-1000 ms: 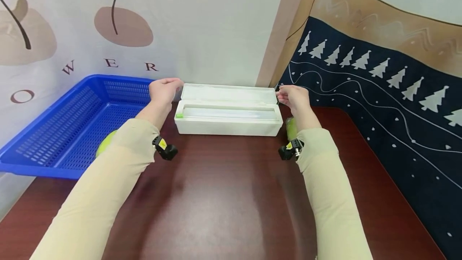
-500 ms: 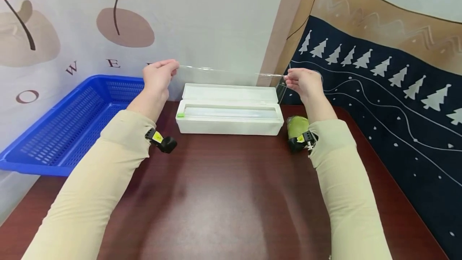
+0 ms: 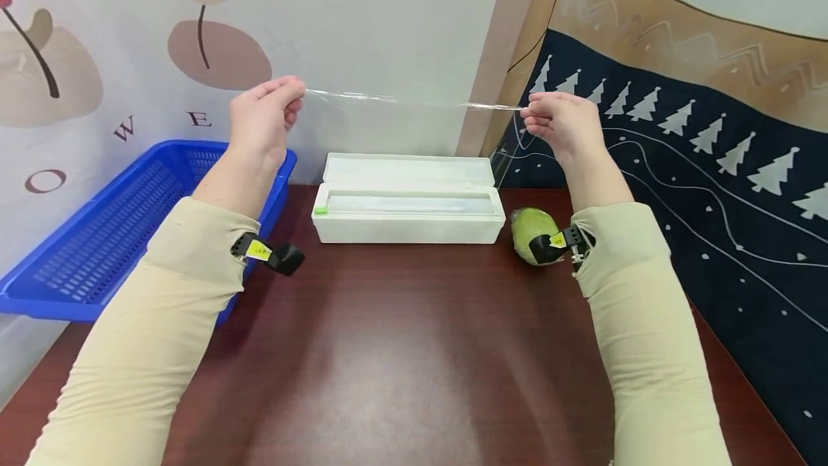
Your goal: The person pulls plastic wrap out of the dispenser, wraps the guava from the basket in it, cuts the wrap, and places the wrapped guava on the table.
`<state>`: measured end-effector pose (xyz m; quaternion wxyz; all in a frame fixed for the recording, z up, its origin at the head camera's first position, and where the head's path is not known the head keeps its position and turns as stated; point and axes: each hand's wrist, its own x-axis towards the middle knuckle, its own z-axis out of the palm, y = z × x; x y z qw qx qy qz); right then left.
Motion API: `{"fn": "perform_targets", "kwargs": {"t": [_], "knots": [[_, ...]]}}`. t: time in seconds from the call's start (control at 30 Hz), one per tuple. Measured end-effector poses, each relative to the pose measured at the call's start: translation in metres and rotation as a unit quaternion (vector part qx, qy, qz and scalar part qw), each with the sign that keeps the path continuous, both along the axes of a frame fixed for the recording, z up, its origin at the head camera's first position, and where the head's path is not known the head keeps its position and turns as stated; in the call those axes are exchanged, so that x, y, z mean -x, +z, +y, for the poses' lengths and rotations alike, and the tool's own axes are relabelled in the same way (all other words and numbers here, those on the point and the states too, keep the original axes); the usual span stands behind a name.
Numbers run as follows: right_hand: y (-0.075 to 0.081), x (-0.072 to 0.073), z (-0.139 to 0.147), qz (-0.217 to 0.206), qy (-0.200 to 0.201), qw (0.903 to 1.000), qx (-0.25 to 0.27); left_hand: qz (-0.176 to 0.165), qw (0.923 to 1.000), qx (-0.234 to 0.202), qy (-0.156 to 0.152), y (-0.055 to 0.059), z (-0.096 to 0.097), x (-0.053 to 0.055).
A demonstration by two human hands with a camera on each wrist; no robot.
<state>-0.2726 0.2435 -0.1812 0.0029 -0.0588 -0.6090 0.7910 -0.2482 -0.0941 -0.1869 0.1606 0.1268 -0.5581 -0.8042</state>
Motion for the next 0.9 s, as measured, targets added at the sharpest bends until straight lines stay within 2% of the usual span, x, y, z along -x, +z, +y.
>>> {"fn": "perform_targets", "kwargs": {"t": [0.27, 0.37, 0.43, 0.5, 0.53, 0.57, 0.6, 0.67, 0.7, 0.73, 0.77, 0.8, 0.9], "knots": [[0.012, -0.004, 0.000, 0.049, 0.016, 0.9980, -0.037, 0.025, 0.9996, -0.002, -0.010, 0.012, -0.005, -0.005], [0.016, -0.005, 0.001, 0.062, 0.031, 0.9961, -0.054, 0.035, 0.9990, 0.007, -0.025, 0.015, -0.008, -0.005], [0.017, -0.005, 0.003, 0.068, 0.047, 0.9938, -0.074, 0.037, 0.9972, 0.041, -0.050, 0.016, -0.011, -0.007], [0.018, -0.006, 0.005, 0.074, 0.054, 0.9844, -0.150, 0.041, 0.9889, 0.120, -0.077, 0.015, -0.014, -0.008], [0.018, -0.006, 0.005, 0.078, 0.049, 0.9750, -0.202, 0.042, 0.9789, 0.180, -0.088, 0.014, -0.016, -0.009], [0.018, -0.006, 0.005, 0.087, 0.036, 0.9604, -0.262, 0.044, 0.9632, 0.247, -0.096, 0.013, -0.017, -0.010], [0.017, -0.006, 0.005, 0.098, 0.018, 0.9407, -0.324, 0.047, 0.9419, 0.318, -0.097, 0.012, -0.017, -0.010], [0.017, -0.006, 0.004, 0.117, -0.029, 0.8951, -0.429, 0.060, 0.8899, 0.445, -0.081, 0.010, -0.017, -0.009], [0.016, -0.006, 0.003, 0.125, -0.049, 0.8791, -0.457, 0.065, 0.8671, 0.489, -0.071, 0.009, -0.017, -0.009], [0.016, -0.006, 0.003, 0.135, -0.063, 0.8694, -0.471, 0.069, 0.8482, 0.521, -0.063, 0.009, -0.017, -0.008], [0.017, -0.006, 0.003, 0.144, -0.069, 0.8663, -0.473, 0.074, 0.8379, 0.538, -0.056, 0.009, -0.017, -0.007], [0.017, -0.006, 0.004, 0.150, -0.065, 0.8700, -0.465, 0.077, 0.8332, 0.545, -0.052, 0.009, -0.018, -0.007], [0.020, -0.006, 0.006, 0.147, -0.044, 0.8930, -0.423, 0.085, 0.8373, 0.539, -0.036, 0.013, -0.018, -0.007]]}}
